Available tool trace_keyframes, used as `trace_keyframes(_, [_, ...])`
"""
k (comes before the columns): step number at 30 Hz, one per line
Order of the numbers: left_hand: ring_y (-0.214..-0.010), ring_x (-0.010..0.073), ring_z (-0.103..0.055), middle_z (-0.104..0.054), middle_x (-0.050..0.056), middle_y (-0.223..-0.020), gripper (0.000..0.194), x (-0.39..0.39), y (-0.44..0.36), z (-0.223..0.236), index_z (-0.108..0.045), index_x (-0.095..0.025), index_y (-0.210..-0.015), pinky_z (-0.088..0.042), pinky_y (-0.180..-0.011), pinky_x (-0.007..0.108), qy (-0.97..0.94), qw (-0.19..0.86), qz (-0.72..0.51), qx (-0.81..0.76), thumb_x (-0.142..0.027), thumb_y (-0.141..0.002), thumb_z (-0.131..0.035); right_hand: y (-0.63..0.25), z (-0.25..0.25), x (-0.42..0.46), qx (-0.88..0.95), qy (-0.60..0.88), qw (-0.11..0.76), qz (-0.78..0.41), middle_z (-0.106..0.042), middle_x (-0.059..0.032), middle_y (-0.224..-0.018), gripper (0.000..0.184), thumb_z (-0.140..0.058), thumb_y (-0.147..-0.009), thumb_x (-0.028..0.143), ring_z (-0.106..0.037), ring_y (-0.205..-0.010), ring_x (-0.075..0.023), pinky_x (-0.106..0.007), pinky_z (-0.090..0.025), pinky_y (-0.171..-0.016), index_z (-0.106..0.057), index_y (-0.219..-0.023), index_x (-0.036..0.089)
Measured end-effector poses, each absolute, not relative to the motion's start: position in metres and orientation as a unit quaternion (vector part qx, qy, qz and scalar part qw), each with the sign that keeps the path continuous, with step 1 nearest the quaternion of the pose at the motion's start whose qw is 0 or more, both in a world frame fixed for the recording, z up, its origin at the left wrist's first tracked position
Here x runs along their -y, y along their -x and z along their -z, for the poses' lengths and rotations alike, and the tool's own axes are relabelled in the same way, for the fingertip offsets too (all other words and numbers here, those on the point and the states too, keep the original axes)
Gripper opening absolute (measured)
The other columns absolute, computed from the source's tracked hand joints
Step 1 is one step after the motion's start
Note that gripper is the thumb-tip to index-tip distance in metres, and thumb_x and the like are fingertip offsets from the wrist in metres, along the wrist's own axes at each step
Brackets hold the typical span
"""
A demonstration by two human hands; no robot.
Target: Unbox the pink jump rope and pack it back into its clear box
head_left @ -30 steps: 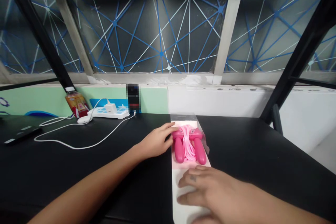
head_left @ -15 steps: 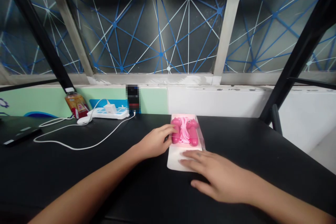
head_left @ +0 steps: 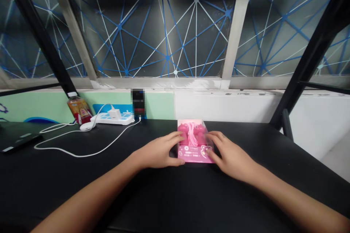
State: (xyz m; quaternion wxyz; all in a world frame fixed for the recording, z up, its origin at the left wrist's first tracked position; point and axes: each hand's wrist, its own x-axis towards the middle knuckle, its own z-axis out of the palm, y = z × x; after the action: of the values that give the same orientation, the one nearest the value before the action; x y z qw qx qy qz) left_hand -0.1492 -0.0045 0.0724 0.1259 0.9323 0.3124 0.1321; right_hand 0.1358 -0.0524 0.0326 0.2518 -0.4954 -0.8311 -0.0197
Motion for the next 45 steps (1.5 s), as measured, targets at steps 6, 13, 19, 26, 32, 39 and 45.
trace_keyframes(6, [-0.133,0.0209,-0.047,-0.049,0.004,-0.145,0.041,0.0,0.147,-0.068,-0.051,-0.025,-0.137,-0.036,-0.114,0.036,-0.934,0.093,-0.163,-0.306,-0.034,-0.097,-0.049,-0.137,-0.042,0.054,0.846,0.473,0.247,0.001,-0.052,-0.0134,-0.131,0.038,-0.047,-0.097,0.038,-0.061,-0.111,-0.0262,-0.044,-0.053,-0.094,-0.052,-0.13,0.021])
trace_keyframes(13, [-0.122,0.0216,-0.055,-0.057,0.005,-0.134,0.037,-0.005,0.149,-0.066,-0.055,-0.024,-0.128,-0.043,-0.106,0.035,-0.93,0.082,-0.185,-0.307,-0.029,-0.091,-0.057,-0.14,-0.039,0.051,0.843,0.477,0.247,0.015,-0.057,-0.0106,-0.126,0.032,-0.047,-0.094,0.029,-0.066,-0.097,-0.024,-0.042,-0.055,-0.084,-0.059,-0.123,0.023])
trace_keyframes(19, [-0.097,0.0173,-0.062,-0.054,0.005,-0.124,0.022,0.003,0.144,-0.067,-0.063,-0.025,-0.112,-0.05,-0.086,0.03,-0.915,0.073,-0.191,-0.348,-0.029,-0.092,-0.055,-0.139,-0.041,0.05,0.826,0.502,0.254,-0.005,-0.064,-0.0076,-0.107,0.03,-0.049,-0.092,0.03,-0.066,-0.081,-0.0212,-0.038,-0.053,-0.073,-0.062,-0.117,0.024])
trace_keyframes(26, [-0.078,0.0177,-0.061,-0.061,0.002,-0.097,0.035,0.009,0.142,-0.074,-0.058,-0.026,-0.12,-0.048,-0.068,0.027,-0.905,0.077,-0.142,-0.394,-0.032,-0.086,-0.06,-0.139,-0.051,0.056,0.824,0.502,0.217,-0.147,-0.069,0.0008,-0.075,0.039,-0.055,-0.09,0.034,-0.064,-0.065,-0.0181,-0.029,-0.046,-0.059,-0.053,-0.128,0.025])
trace_keyframes(32, [-0.081,0.02,-0.065,-0.068,0.002,-0.095,0.049,0.006,0.145,-0.075,-0.05,-0.026,-0.133,-0.047,-0.068,0.027,-0.901,0.111,-0.129,-0.398,-0.027,-0.085,-0.057,-0.142,-0.049,0.059,0.841,0.494,0.202,-0.088,-0.069,-0.0006,-0.082,0.049,-0.055,-0.087,0.022,-0.064,-0.069,-0.0181,-0.03,-0.047,-0.063,-0.047,-0.135,0.026])
trace_keyframes(39, [-0.08,0.0235,-0.067,-0.07,0.002,-0.093,0.058,0.013,0.142,-0.08,-0.044,-0.028,-0.139,-0.045,-0.064,0.028,-0.91,0.056,-0.084,-0.403,-0.03,-0.082,-0.058,-0.142,-0.036,0.056,0.843,0.5,0.191,0.057,-0.07,-0.0091,-0.102,0.048,-0.055,-0.087,0.03,-0.068,-0.072,-0.0243,-0.035,-0.049,-0.061,-0.046,-0.134,0.022])
trace_keyframes(45, [-0.083,0.0261,-0.069,-0.072,0.003,-0.094,0.052,0.014,0.135,-0.073,-0.044,-0.027,-0.136,-0.047,-0.066,0.031,-0.907,0.013,-0.081,-0.414,-0.029,-0.085,-0.053,-0.132,-0.031,0.055,0.833,0.507,0.15,0.163,-0.07,-0.0095,-0.092,0.033,-0.049,-0.088,0.022,-0.068,-0.069,-0.0259,-0.033,-0.043,-0.053,-0.05,-0.121,0.017])
